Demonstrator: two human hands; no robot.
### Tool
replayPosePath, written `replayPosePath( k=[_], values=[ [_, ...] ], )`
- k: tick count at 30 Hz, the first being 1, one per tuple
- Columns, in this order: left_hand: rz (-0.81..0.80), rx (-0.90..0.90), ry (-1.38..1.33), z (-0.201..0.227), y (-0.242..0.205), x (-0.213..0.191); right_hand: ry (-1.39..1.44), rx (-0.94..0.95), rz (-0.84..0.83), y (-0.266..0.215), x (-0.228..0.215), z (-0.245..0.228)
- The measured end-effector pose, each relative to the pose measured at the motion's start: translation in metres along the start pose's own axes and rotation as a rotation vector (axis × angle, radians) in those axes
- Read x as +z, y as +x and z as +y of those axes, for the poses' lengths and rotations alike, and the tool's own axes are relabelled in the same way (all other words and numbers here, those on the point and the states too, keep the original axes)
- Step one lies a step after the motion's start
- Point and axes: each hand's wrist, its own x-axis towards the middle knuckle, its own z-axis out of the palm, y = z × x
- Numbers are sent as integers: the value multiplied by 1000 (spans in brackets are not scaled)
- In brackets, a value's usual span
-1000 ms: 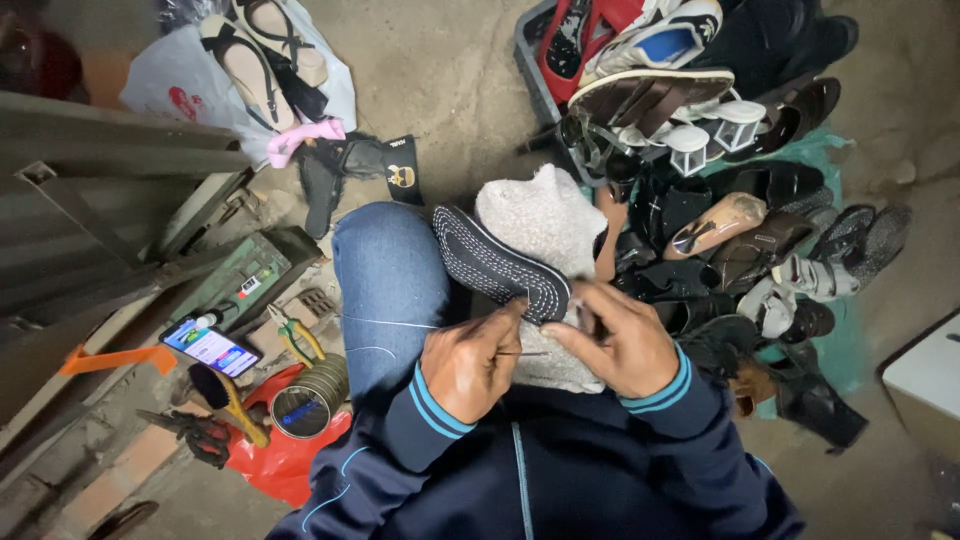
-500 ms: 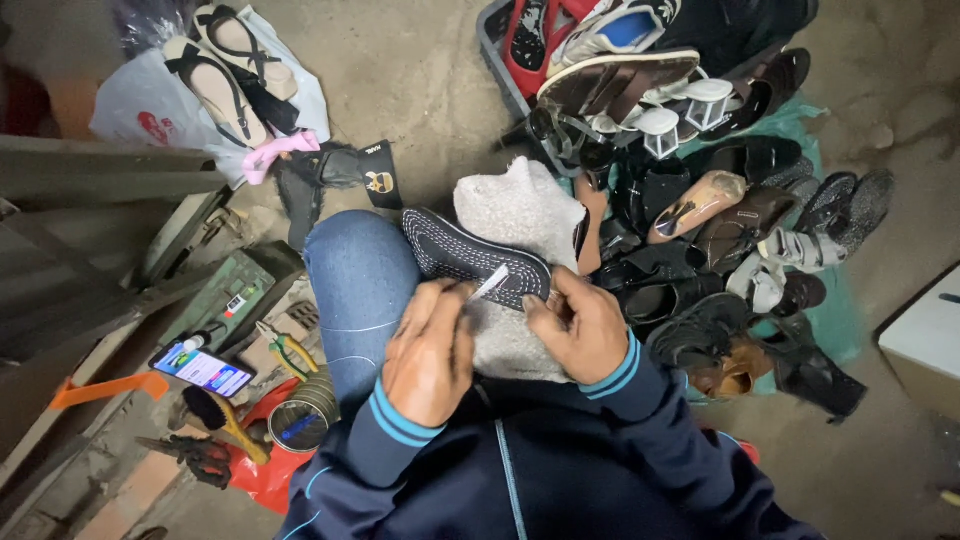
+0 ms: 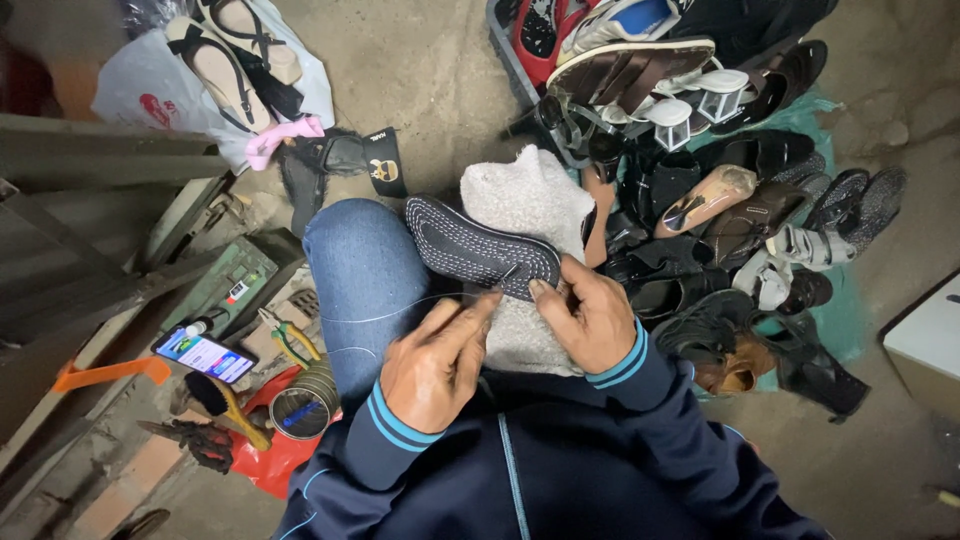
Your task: The person sews a black shoe sole using a needle and white thread while sitting on the floor. They repeatedly insert the needle through the sole and pull the thread to secure stitches. A smartphone is visible nearby, and the person briefly interacts with it before resuming sewing.
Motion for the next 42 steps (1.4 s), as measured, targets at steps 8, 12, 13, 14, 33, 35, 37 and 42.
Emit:
replayPosePath(
  k=[8, 12, 13, 14, 33, 35, 37, 42],
  values=[
    [-35, -12, -11, 0, 3, -2, -13, -3, -1, 1, 0, -4],
    [-83, 3, 26, -1, 8, -9, -110, -30, 7, 0, -3, -13],
    [-83, 2, 27, -4, 12, -16, -108, -29, 6, -1, -2, -16],
    [-137, 12, 27, -6, 16, -23, -201, -74, 15, -2, -2, -19],
    [-209, 168, 65, -34, 26, -47, -61, -218, -95, 17, -9, -79],
    [-205, 150, 69, -42, 20, -57, -56, -155, -13, 17, -23, -41],
    [-200, 129, 71, -46, 17, -63, -52, -91, 65, 15, -31, -7],
    [-171, 125, 62, -47, 11, -56, -574, -248, 289, 7, -20, 0]
  ],
)
